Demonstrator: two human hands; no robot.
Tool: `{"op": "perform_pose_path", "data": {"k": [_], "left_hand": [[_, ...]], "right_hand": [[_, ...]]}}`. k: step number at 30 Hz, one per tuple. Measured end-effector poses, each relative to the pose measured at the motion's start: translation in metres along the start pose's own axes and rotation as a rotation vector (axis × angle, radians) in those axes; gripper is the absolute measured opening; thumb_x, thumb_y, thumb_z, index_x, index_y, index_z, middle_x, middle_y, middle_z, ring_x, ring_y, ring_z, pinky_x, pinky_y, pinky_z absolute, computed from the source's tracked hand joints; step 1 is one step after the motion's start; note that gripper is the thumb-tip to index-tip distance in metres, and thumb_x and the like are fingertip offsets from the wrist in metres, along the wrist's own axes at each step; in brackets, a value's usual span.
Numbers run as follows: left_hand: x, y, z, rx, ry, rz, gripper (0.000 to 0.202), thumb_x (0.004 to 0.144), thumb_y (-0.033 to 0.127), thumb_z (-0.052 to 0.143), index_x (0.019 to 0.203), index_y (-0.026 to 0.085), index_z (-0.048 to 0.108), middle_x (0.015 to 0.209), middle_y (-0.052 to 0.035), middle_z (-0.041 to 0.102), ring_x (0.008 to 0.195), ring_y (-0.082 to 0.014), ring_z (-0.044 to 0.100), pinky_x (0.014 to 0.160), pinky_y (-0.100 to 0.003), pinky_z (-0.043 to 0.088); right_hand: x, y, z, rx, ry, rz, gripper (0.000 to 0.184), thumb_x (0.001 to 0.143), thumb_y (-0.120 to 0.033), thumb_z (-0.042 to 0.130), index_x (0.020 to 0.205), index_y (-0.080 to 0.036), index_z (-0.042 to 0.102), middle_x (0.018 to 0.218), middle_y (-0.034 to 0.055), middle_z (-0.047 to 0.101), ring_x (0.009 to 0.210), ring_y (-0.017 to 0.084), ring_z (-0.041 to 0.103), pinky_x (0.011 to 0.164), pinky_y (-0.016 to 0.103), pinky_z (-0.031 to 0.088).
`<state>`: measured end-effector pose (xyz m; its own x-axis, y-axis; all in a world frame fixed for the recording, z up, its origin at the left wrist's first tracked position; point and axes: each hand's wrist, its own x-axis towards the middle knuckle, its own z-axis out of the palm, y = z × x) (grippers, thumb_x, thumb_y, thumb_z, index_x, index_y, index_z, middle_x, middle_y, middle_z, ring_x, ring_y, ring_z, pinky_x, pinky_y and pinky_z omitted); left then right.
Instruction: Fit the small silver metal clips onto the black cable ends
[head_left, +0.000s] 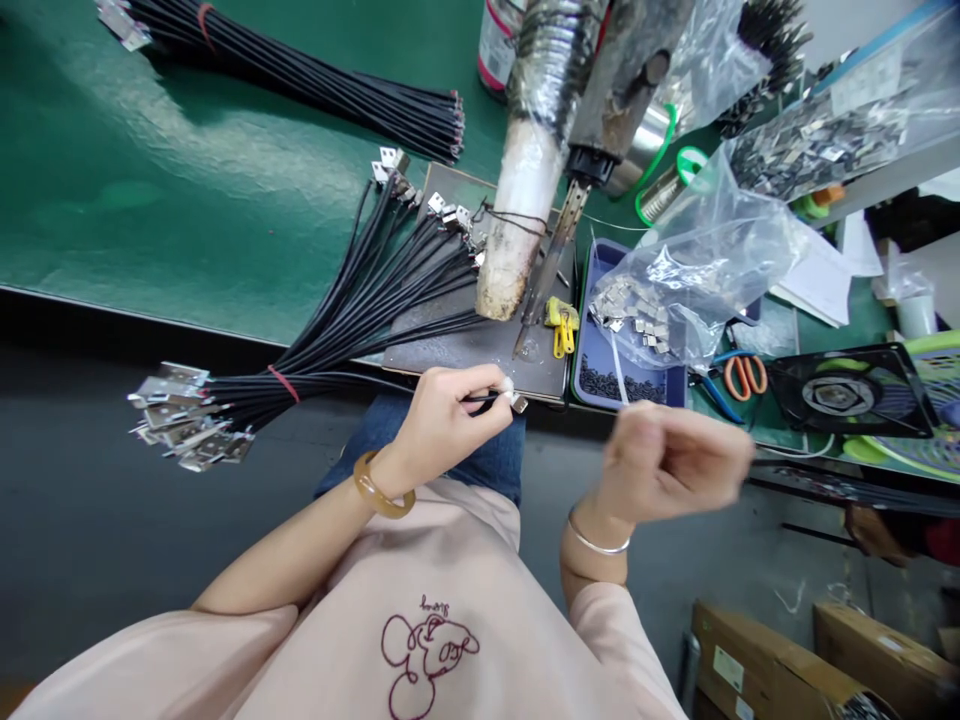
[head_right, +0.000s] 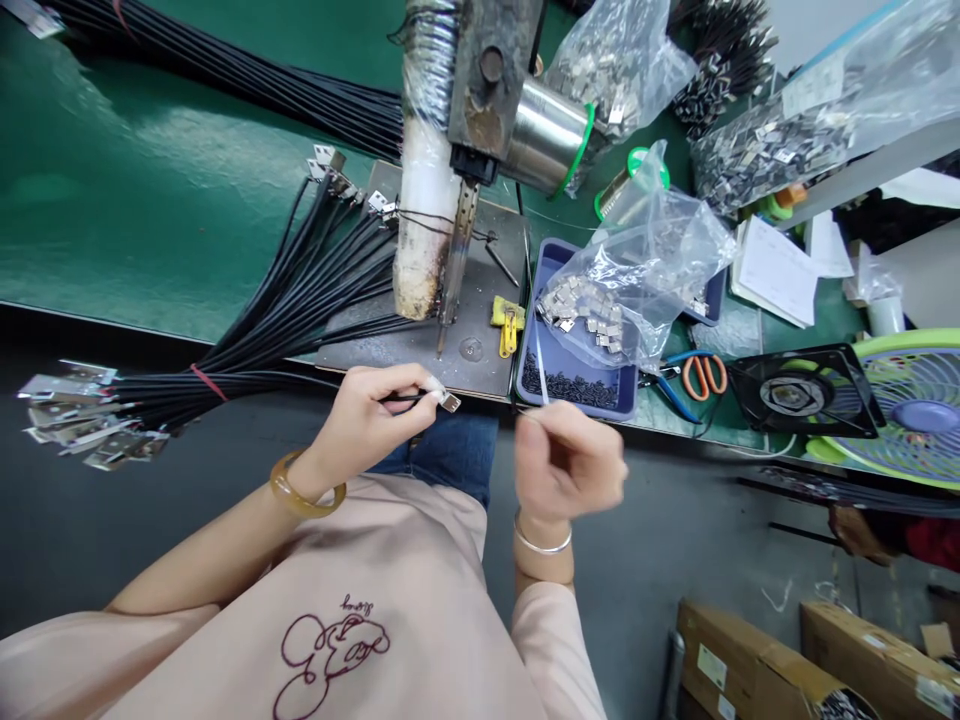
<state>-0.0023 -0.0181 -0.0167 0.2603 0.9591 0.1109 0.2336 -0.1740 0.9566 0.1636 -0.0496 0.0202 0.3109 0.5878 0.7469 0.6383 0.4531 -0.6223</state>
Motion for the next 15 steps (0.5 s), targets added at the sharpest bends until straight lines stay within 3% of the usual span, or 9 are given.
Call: {"op": "perform_pose_path", "data": {"k": [2, 3, 6, 9, 12, 15], "left_hand": [[-0.003, -0.004, 0.000, 0.014, -0.061, 0.014, 0.012, 0.081, 0.015, 0.060, 0.074, 0.015, 0.070, 0.055, 0.0061, 0.051, 0.051, -0.0052, 0.037, 0.049, -0.015, 0.034], [-0.004, -0.006, -0.001, 0.014, -0.073, 0.024, 0.013, 0.082, 0.016, 0.061, 0.075, 0.015, 0.071, 0.056, 0.0051, 0.056, 0.050, -0.0055, 0.040, 0.050, -0.016, 0.037], [-0.007, -0.010, -0.001, -0.057, -0.014, 0.021, 0.012, 0.084, 0.020, 0.065, 0.081, 0.015, 0.076, 0.069, -0.0014, 0.071, 0.057, -0.0091, 0.058, 0.057, -0.019, 0.049], [-0.007, -0.010, -0.005, -0.163, 0.114, -0.006, 0.012, 0.083, 0.024, 0.070, 0.086, 0.015, 0.077, 0.085, -0.0061, 0.076, 0.072, -0.0141, 0.070, 0.066, -0.023, 0.058], [0.000, -0.010, -0.013, -0.101, 0.228, 0.066, 0.010, 0.085, 0.023, 0.068, 0.086, 0.016, 0.075, 0.088, -0.0053, 0.075, 0.077, -0.0149, 0.069, 0.071, -0.026, 0.058], [0.017, -0.016, -0.022, 0.209, 0.306, 0.231, 0.011, 0.089, 0.019, 0.063, 0.090, 0.019, 0.074, 0.093, -0.0055, 0.074, 0.089, -0.0197, 0.066, 0.088, -0.037, 0.053]], "right_hand": [[0.007, -0.003, -0.007, -0.014, 0.160, -0.044, 0.003, 0.090, -0.032, 0.066, 0.092, -0.030, 0.065, 0.062, -0.0054, 0.047, 0.038, 0.010, 0.041, 0.036, 0.030, 0.035], [0.011, -0.004, -0.011, -0.048, 0.152, -0.006, 0.007, 0.090, -0.031, 0.066, 0.097, -0.030, 0.064, 0.067, -0.0047, 0.049, 0.038, 0.010, 0.042, 0.037, 0.031, 0.036], [0.021, 0.005, -0.025, -0.198, -0.147, 0.204, 0.013, 0.094, -0.030, 0.061, 0.107, -0.028, 0.059, 0.075, -0.0026, 0.062, 0.049, 0.012, 0.060, 0.048, 0.030, 0.049], [0.033, 0.033, -0.034, -0.351, -0.461, 0.296, 0.010, 0.094, -0.033, 0.060, 0.092, -0.024, 0.058, 0.075, -0.0010, 0.068, 0.064, 0.016, 0.070, 0.066, 0.032, 0.058], [0.049, 0.069, -0.030, -0.585, -0.533, 0.210, 0.014, 0.092, -0.036, 0.061, 0.087, -0.024, 0.058, 0.075, 0.0025, 0.069, 0.067, 0.019, 0.067, 0.069, 0.035, 0.054], [0.062, 0.097, -0.015, -0.664, -0.558, 0.166, 0.013, 0.093, -0.035, 0.058, 0.087, -0.023, 0.057, 0.083, 0.0068, 0.070, 0.072, 0.022, 0.066, 0.074, 0.039, 0.052]]}}
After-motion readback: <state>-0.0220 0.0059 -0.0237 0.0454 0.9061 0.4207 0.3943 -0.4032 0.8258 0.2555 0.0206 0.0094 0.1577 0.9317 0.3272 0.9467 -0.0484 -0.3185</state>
